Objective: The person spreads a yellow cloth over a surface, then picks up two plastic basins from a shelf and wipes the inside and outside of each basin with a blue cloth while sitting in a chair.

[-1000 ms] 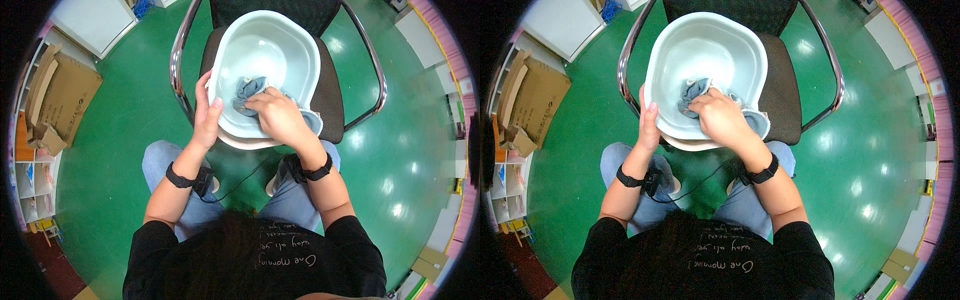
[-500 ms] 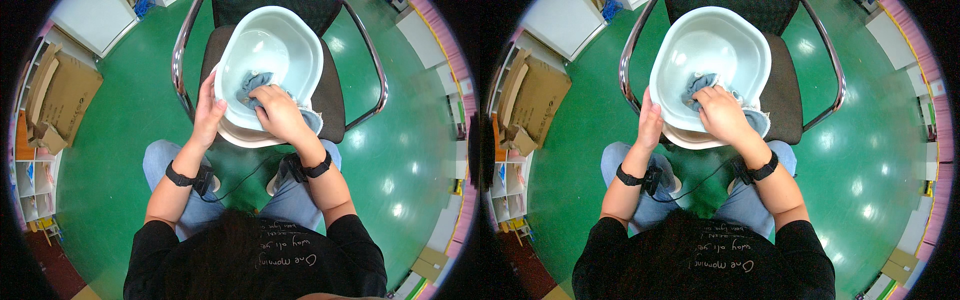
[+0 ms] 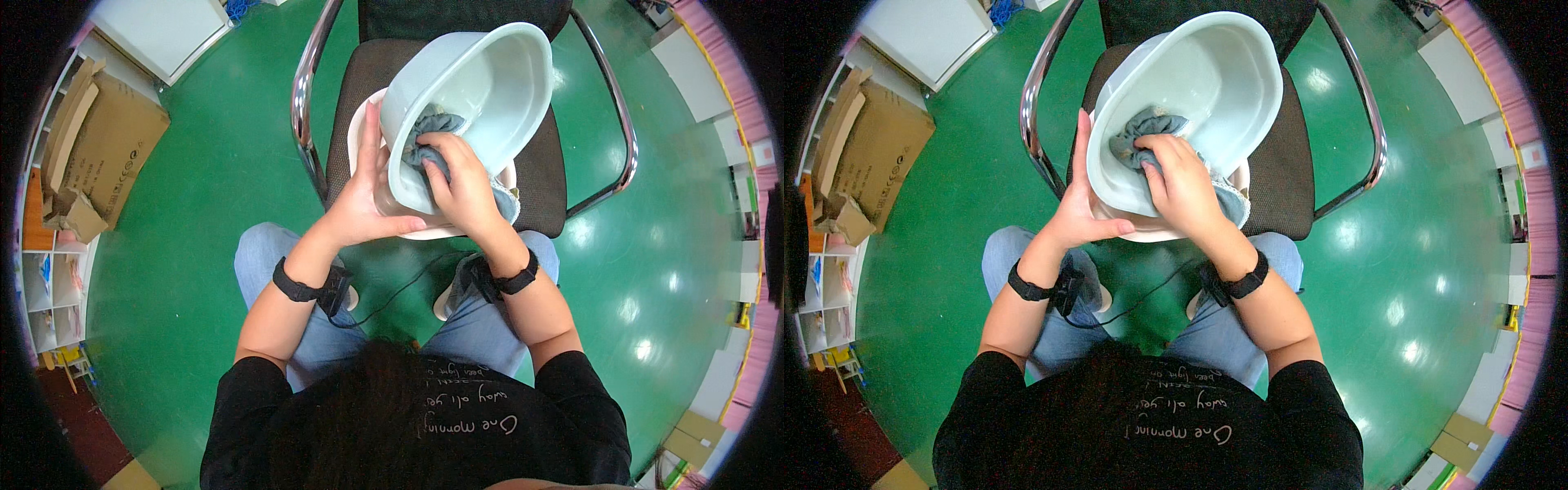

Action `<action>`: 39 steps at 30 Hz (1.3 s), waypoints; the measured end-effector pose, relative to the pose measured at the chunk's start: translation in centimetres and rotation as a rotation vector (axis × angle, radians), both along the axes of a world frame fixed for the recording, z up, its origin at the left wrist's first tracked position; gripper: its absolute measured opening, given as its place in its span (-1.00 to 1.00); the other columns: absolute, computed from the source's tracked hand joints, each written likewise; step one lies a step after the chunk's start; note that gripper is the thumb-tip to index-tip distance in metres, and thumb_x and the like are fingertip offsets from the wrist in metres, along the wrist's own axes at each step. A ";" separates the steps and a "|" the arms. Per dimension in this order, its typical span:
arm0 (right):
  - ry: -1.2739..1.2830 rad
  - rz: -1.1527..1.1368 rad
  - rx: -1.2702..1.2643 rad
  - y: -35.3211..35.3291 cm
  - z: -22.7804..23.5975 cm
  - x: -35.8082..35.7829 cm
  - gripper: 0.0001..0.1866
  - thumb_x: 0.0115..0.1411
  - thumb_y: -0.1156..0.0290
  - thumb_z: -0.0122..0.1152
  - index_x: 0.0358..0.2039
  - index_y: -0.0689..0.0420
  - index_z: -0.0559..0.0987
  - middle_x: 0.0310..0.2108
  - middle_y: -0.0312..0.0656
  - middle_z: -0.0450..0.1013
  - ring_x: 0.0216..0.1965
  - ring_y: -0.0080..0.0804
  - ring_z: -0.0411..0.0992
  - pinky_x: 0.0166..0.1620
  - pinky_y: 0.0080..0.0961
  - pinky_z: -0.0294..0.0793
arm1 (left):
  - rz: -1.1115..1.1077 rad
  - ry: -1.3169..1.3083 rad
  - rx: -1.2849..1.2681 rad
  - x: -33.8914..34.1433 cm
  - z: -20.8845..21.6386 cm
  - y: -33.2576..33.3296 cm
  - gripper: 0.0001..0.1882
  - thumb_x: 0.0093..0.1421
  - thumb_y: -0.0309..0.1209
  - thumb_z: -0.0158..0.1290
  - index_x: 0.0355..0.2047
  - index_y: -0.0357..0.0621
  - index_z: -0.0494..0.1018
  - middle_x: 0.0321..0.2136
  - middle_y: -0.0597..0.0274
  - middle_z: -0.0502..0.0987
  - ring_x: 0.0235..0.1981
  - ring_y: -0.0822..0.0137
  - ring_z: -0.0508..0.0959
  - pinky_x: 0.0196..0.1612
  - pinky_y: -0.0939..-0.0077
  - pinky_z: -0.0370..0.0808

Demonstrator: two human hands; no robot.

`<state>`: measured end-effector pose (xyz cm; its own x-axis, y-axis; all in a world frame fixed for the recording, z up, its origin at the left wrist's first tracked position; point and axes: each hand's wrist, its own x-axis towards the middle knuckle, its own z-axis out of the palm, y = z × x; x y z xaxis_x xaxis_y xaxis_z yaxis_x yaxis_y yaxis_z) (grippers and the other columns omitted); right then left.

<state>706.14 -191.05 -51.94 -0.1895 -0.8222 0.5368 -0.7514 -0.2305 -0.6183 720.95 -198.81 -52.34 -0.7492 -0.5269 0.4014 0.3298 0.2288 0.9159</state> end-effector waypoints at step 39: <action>-0.280 -0.332 -0.375 0.3 0.6 -3.8 -0.61 0.08 0.67 -0.02 -0.03 0.27 0.30 -0.11 -0.05 0.34 -0.05 -0.33 0.33 0.02 -0.50 0.26 | 0.269 0.110 0.221 -0.4 -0.6 -0.9 -0.10 0.11 -0.31 0.02 0.24 -0.10 -0.38 0.12 -0.12 0.07 0.17 0.07 0.13 0.19 0.20 0.09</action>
<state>702.31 -190.76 -51.34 -0.5821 -0.4574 0.6723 -0.6402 -0.2520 -0.7257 720.58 -199.68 -52.96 -0.5305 -0.7825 0.3258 0.3838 0.1210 0.9155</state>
